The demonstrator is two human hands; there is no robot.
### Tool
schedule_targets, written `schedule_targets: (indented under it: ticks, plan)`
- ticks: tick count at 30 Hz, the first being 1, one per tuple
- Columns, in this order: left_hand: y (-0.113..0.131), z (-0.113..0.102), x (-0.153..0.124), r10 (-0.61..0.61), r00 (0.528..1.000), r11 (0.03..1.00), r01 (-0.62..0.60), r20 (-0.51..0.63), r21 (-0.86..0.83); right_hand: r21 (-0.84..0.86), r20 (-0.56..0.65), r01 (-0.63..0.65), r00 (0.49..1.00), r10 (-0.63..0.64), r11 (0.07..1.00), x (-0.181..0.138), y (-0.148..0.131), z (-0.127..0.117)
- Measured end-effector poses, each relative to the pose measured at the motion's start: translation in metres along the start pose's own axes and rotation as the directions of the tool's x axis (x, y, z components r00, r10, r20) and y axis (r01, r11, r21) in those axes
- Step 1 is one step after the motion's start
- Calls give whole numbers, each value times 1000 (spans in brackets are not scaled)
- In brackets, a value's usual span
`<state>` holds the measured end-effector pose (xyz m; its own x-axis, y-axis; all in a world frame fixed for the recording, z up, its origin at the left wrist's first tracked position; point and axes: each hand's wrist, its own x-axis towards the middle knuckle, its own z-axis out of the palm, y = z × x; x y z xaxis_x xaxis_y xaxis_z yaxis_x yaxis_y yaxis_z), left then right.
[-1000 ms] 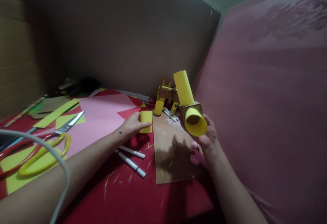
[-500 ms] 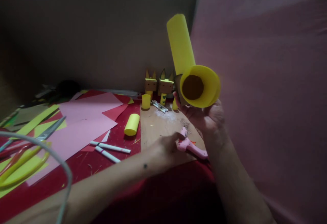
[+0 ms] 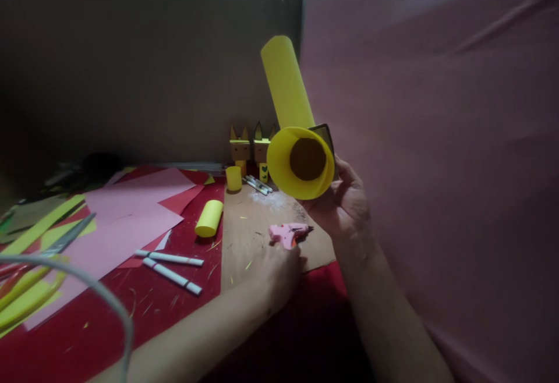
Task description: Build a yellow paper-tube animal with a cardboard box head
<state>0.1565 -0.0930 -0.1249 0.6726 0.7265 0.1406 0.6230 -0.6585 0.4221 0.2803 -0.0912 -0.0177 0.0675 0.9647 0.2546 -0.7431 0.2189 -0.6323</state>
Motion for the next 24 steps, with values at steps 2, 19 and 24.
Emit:
schedule_targets:
  ticks: [2, 19, 24]
  plan:
    - [-14, -12, -18, -90, 996, 991, 90, -4, 99, 50, 3, -15, 1000, 15, 999, 0, 0, 3]
    - [-85, -66, -81, -164, 735, 986, 94, -658, -140, 341, -121, -100, 981, 149, 935, 37, 33, -25]
    - [-86, -90, -81, -369, 619, 823, -129, -694, -553, 355, -116, -214, 956, 270, 910, 54, 48, -32]
